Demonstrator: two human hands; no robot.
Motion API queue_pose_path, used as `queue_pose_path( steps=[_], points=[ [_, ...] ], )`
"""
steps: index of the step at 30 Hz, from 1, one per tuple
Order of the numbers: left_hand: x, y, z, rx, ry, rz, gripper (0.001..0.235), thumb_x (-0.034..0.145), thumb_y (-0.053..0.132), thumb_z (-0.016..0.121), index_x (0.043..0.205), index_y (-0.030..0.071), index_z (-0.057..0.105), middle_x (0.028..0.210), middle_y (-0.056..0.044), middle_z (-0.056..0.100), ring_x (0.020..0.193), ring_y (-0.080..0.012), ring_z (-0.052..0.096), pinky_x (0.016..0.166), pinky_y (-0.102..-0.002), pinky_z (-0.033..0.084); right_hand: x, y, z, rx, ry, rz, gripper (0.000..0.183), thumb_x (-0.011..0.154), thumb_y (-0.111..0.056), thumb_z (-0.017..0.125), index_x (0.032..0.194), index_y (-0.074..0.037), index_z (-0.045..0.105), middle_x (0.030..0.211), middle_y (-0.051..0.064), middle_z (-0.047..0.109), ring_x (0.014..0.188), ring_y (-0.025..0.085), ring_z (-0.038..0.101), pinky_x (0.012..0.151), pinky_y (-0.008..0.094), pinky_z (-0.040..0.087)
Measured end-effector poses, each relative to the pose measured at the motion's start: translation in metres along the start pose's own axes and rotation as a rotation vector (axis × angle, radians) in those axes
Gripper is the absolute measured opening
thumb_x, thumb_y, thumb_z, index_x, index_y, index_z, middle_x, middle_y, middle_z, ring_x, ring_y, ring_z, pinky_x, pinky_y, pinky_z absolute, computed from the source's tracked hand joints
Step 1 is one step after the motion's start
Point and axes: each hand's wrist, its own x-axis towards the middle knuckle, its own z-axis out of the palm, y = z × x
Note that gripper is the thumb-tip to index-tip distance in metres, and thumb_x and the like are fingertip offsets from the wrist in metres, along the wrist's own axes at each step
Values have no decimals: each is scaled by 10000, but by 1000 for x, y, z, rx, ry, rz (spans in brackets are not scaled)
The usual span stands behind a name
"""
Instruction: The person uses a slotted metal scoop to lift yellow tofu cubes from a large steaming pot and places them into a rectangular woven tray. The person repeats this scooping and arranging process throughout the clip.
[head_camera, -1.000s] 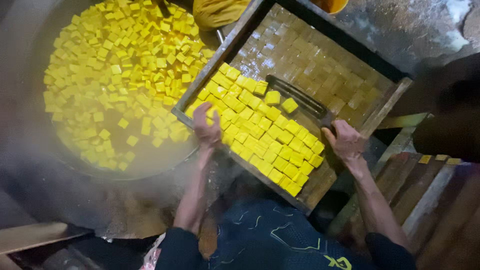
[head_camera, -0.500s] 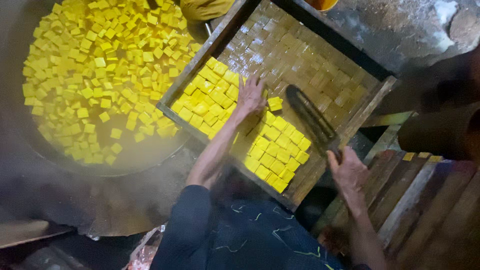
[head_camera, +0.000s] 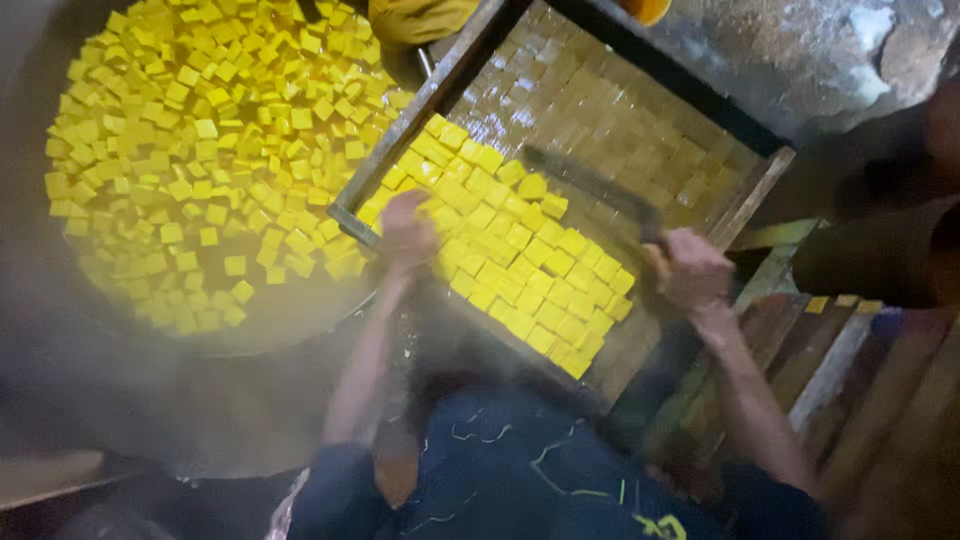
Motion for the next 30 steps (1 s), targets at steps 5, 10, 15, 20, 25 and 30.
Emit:
queue_pose_path(
  steps=[5,10,15,20,25,30],
  points=[
    [-53,-29,-97,67,13,-306,228,920,45,582,1118,20,692,1076,-183,688,1048,-368,664,927,-457,524,-43,23,-22,221,-31,-8,340,964,-430,735,1008,-95,697,918,88,723,736,201,719,654,322,577],
    [-39,-21,-38,45,-65,-87,317,940,109,609,1229,11,694,1136,-178,699,1075,-363,652,947,-461,520,-57,16,-13,69,102,71,345,938,-389,786,1057,-73,719,958,116,743,803,287,735,690,381,571],
    [14,25,110,-118,-210,196,416,836,135,675,1234,13,664,1198,-199,697,1156,-367,632,1036,-449,488,-50,18,0,112,216,168,339,952,-357,781,1093,-62,691,979,134,725,834,299,732,709,383,570],
    [45,50,190,127,-388,453,526,881,108,629,1397,74,533,1281,-120,670,1233,-320,596,1161,-632,268,-75,17,14,-68,130,233,332,976,-369,782,1043,-60,681,888,117,691,711,233,686,615,372,539],
    [52,50,144,50,-594,386,553,901,154,631,1437,104,504,1394,-106,598,1338,-291,523,1193,-684,151,-86,-6,21,-77,75,134,355,963,-403,758,1063,-67,700,902,95,712,711,208,696,587,346,556],
    [58,20,63,53,-419,422,663,816,187,651,1456,110,501,1454,-139,552,1361,-314,493,1161,-632,213,-68,-30,8,-65,170,62,334,986,-390,707,1112,-82,725,1053,93,736,896,261,724,753,359,572]
  ],
)
